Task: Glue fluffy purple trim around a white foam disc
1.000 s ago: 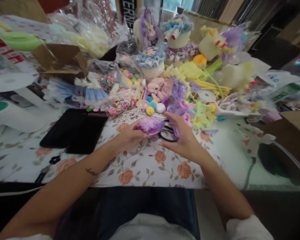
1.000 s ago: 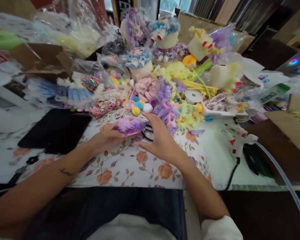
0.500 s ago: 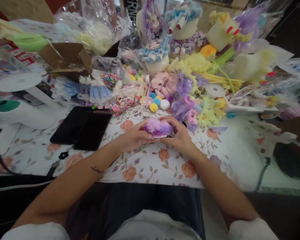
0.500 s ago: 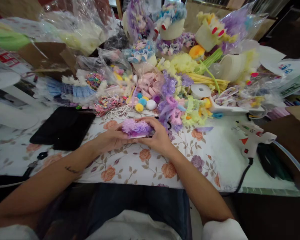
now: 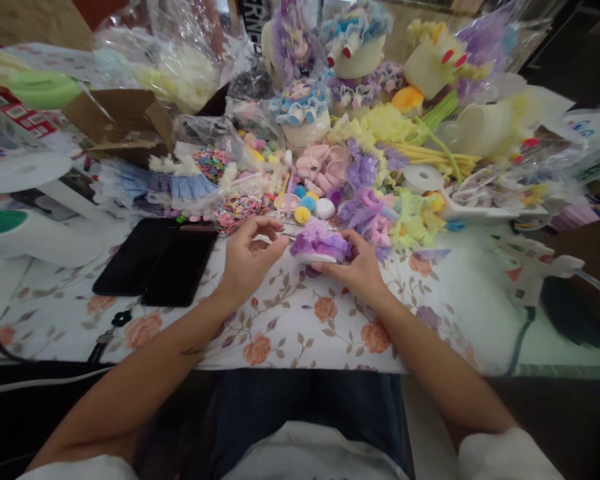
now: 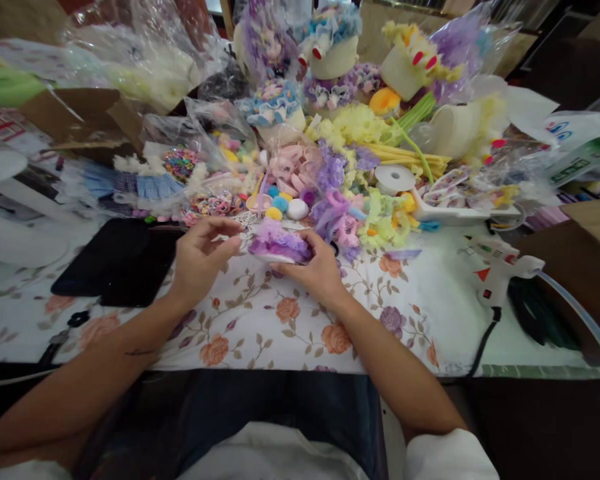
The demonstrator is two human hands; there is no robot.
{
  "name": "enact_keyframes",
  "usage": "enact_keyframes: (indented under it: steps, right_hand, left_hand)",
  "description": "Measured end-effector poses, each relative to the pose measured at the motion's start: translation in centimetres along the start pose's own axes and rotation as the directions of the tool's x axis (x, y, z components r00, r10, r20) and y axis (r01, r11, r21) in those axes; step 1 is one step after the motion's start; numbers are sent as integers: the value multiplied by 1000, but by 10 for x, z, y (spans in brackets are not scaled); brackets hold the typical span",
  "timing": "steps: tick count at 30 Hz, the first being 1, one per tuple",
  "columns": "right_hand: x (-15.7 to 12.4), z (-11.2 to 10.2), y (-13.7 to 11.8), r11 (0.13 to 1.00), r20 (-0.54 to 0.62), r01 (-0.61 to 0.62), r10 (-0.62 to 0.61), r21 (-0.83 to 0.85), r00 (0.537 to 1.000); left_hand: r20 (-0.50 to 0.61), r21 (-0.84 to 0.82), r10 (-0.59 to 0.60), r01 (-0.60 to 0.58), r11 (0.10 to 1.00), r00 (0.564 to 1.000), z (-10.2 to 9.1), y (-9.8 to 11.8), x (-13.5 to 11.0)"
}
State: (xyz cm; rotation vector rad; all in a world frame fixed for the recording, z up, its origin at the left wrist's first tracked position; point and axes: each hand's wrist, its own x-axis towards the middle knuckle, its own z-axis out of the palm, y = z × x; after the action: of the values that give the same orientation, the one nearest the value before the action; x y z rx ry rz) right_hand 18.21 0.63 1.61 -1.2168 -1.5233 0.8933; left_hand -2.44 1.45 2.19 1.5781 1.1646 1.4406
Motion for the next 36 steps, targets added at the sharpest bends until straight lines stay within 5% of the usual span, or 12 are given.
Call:
enact_keyframes:
  steps: [3,5,36]
  right_hand:
    - [-1,3,2,999,-27,24,-25,-26,999]
    - [-1,5,3,998,-37,44,-45,-45,998]
    - [-4,7,1,992,-25,51,-54,-113,998]
  left_hand:
    - [-40,235,389,-370,899,920,4,5,-9]
    - [27,307,491,-474,825,871,7,7,-13]
    - [106,332,384,-396,856,917,12,3,-15]
